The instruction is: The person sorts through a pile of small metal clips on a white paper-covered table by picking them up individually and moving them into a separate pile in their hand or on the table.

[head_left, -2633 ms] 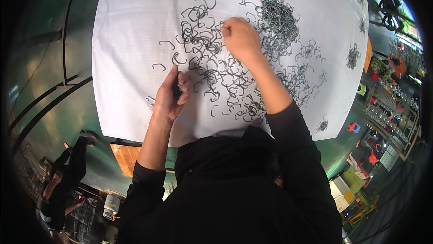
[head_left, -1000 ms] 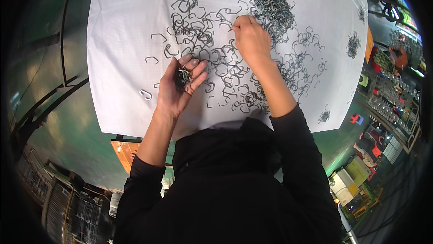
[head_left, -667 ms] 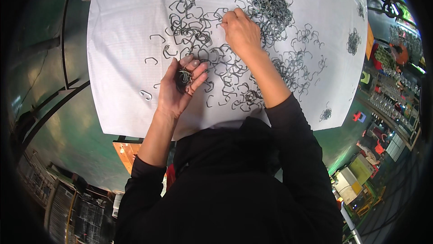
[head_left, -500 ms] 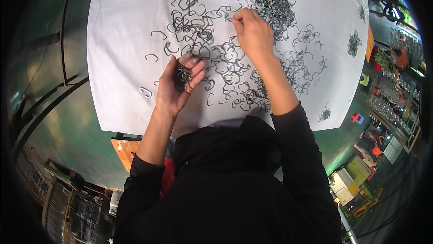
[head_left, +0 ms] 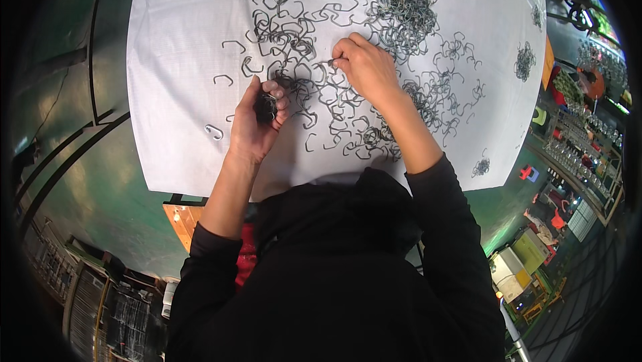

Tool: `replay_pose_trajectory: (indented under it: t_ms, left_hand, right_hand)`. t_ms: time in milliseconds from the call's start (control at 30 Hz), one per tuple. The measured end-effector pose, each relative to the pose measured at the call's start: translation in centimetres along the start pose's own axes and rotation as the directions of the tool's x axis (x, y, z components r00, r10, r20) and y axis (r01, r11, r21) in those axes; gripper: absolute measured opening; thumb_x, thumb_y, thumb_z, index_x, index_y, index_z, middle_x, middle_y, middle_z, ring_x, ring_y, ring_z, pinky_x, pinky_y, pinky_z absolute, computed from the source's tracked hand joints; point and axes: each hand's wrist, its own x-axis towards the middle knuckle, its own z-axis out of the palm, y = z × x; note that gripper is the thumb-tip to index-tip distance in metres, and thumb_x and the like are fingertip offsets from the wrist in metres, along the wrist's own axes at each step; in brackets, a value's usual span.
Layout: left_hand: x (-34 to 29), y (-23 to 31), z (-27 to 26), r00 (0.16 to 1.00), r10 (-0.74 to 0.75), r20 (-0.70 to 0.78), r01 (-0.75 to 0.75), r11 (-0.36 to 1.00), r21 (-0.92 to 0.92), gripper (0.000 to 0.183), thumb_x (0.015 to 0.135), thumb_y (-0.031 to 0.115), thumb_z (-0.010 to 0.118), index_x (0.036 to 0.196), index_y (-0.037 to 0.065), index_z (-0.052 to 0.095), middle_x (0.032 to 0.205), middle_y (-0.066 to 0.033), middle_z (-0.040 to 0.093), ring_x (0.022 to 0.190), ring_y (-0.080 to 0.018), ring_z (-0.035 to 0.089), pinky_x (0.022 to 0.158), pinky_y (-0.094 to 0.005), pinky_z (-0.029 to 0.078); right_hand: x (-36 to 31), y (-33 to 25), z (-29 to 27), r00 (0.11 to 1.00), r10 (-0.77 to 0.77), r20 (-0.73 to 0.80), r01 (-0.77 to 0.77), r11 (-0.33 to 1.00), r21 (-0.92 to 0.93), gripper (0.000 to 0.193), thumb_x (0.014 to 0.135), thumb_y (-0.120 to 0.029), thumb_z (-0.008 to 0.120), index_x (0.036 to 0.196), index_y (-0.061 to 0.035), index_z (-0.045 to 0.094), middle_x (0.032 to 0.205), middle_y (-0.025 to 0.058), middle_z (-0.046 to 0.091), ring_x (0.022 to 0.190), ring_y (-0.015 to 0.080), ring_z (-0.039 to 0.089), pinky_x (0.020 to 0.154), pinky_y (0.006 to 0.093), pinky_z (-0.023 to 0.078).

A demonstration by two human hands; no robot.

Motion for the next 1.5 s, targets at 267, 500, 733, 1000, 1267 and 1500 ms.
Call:
replay_pose_trajectory:
  t_ms: [267, 500, 733, 1000, 1267, 1500]
  left_hand:
    - [0.3, -0.7, -2.4, 0.978, -0.119, 0.168, 0.134, 0.988, -0.080, 0.033, 0.092, 0.038, 0.046, 0.082, 0.006, 0.051, 0.070, -0.0013, 0.048, 0.060, -0.0135, 0.048, 0.050, -0.0235, 0.041]
    - [-0.7, -2.6, 3.2, 0.975, -0.124, -0.182, 0.153, 0.976, 0.154, 0.032, 0.094, 0.035, 0.043, 0.094, 0.004, 0.052, 0.078, -0.0032, 0.052, 0.066, -0.0147, 0.052, 0.054, -0.0217, 0.045]
    - [-0.1, -1.9, -0.9, 0.966, -0.251, 0.061, 0.253, 0.967, -0.031, 0.034, 0.094, 0.038, 0.041, 0.072, 0.012, 0.041, 0.066, -0.0008, 0.042, 0.048, -0.0081, 0.038, 0.034, -0.0170, 0.028]
    - [-1.0, -1.1, -1.0, 0.967, -0.235, 0.101, 0.244, 0.965, -0.096, 0.046, 0.095, 0.038, 0.038, 0.056, 0.015, 0.031, 0.051, 0.0029, 0.028, 0.035, -0.0065, 0.020, 0.027, -0.0180, 0.016]
    - [-1.1, -0.4, -0.7, 0.958, -0.240, 0.157, 0.255, 0.963, -0.084, 0.048, 0.096, 0.039, 0.035, 0.055, 0.015, 0.031, 0.051, 0.0028, 0.026, 0.036, -0.0073, 0.020, 0.028, -0.0191, 0.017]
    - [-1.0, 0.0, -0.5, 0.961, -0.224, 0.163, 0.242, 0.965, -0.097, 0.048, 0.096, 0.038, 0.033, 0.055, 0.015, 0.031, 0.052, 0.0027, 0.027, 0.037, -0.0070, 0.020, 0.029, -0.0192, 0.016]
  right_hand:
    - [-1.6, -0.9, -3.1, 0.934, 0.344, 0.098, -0.351, 0.830, 0.434, 0.011, 0.077, -0.012, 0.066, 0.082, -0.0055, 0.059, 0.072, 0.0088, 0.063, 0.067, 0.0244, 0.061, 0.061, 0.0349, 0.047]
    - [-3.6, -1.9, -2.8, 0.966, 0.242, 0.093, -0.258, 0.859, 0.442, 0.009, 0.075, -0.013, 0.066, 0.081, -0.0070, 0.062, 0.076, 0.0056, 0.062, 0.063, 0.0213, 0.059, 0.059, 0.0325, 0.046]
    - [-2.9, -0.1, -0.7, 0.917, 0.362, -0.166, -0.357, 0.932, 0.064, 0.005, 0.078, -0.015, 0.061, 0.082, -0.0119, 0.062, 0.077, 0.0062, 0.060, 0.071, 0.0279, 0.061, 0.059, 0.0396, 0.048]
    - [-3.3, -1.0, -1.4, 0.894, 0.448, -0.007, -0.444, 0.889, 0.109, 0.031, 0.085, -0.018, 0.051, 0.114, -0.0089, 0.053, 0.093, 0.0180, 0.063, 0.079, 0.0344, 0.062, 0.070, 0.0435, 0.049]
    - [-2.0, 0.8, -1.5, 0.883, 0.461, 0.091, -0.469, 0.853, 0.230, 0.040, 0.088, -0.021, 0.043, 0.127, -0.0129, 0.044, 0.074, 0.0194, 0.063, 0.073, 0.0372, 0.061, 0.070, 0.0459, 0.048]
    - [0.0, 1.8, -2.3, 0.922, 0.384, 0.039, -0.384, 0.900, 0.208, 0.043, 0.087, -0.020, 0.044, 0.129, -0.0133, 0.039, 0.070, 0.0197, 0.062, 0.071, 0.0376, 0.060, 0.068, 0.0466, 0.047]
